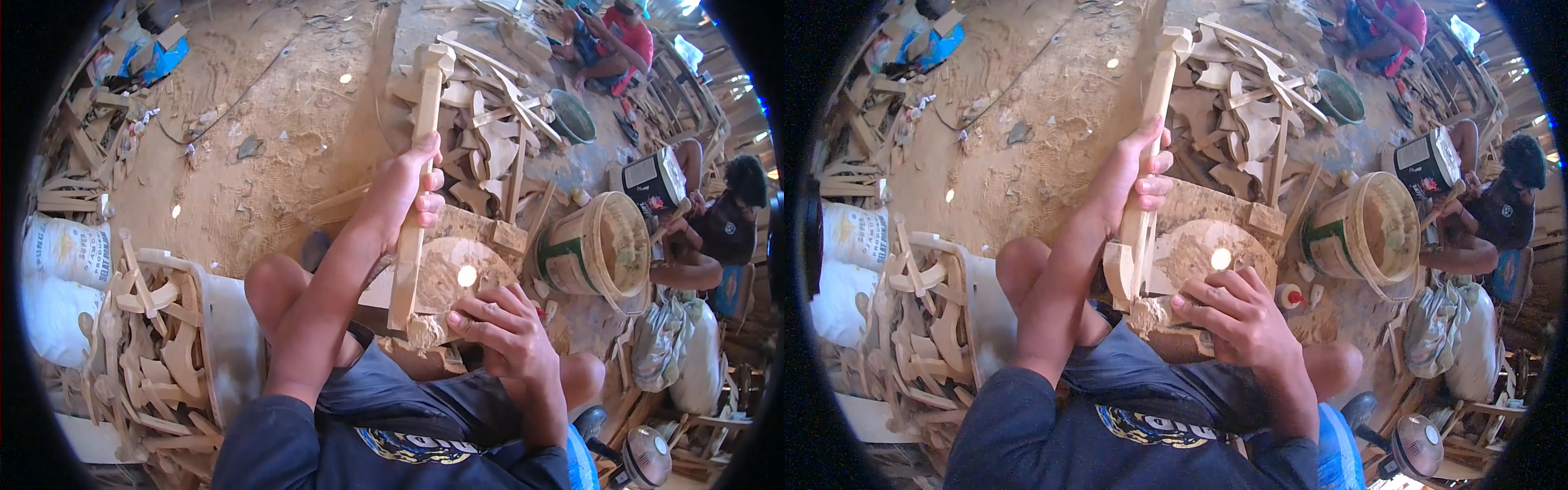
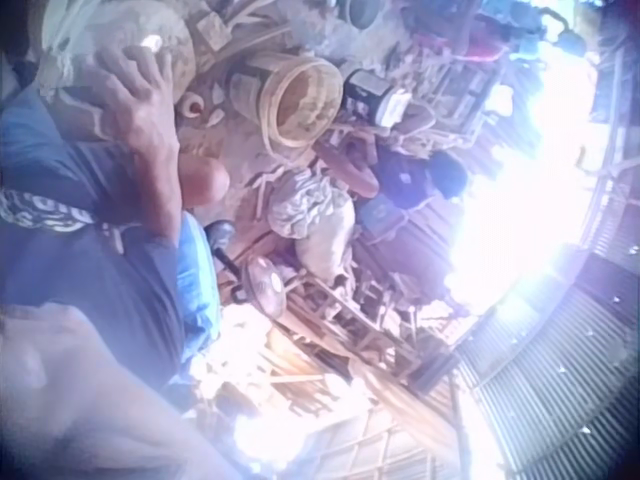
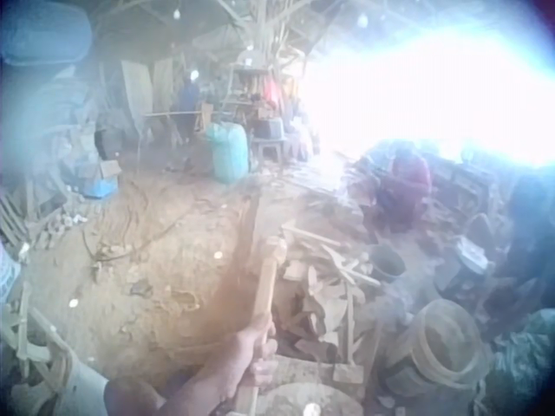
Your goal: The person spreads wood paste onto wooden pieces using a small wooden spatula, then attaches a wooden handle to a wooden axe piece and smooths the paste over the joint with their fingers.
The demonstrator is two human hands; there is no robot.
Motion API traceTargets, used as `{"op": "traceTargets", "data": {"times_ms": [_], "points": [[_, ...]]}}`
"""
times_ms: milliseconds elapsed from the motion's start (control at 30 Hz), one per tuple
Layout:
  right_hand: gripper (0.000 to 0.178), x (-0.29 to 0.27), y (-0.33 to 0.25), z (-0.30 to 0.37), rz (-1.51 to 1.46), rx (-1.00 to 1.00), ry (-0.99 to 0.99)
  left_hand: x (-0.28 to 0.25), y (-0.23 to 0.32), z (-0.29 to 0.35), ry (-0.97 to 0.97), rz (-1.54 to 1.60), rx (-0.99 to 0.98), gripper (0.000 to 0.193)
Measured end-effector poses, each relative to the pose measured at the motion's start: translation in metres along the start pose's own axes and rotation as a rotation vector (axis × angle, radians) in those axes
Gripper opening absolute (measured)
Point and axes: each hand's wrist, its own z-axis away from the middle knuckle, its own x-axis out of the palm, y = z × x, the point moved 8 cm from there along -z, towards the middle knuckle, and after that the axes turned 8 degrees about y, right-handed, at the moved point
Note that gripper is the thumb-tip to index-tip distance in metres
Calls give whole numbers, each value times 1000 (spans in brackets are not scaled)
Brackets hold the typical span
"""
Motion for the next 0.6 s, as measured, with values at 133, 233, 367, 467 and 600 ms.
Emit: {"op": "traceTargets", "data": {"times_ms": [133,233,367,467,600], "points": [[66,-8,12,-1,-101,37,183,3,1,-1,-3,46,-15,36],[64,-7,20,-4,-43,67,263,10,-1,1,4,41,-22,35],[65,8,21,-3,-45,45,269,9,-4,-3,-49,103,-76,34],[67,8,18,-3,-32,52,229,11,-2,4,-61,66,-54,34],[62,1,8,-6,-74,22,132,10,1,7,-57,10,-20,34]]}}
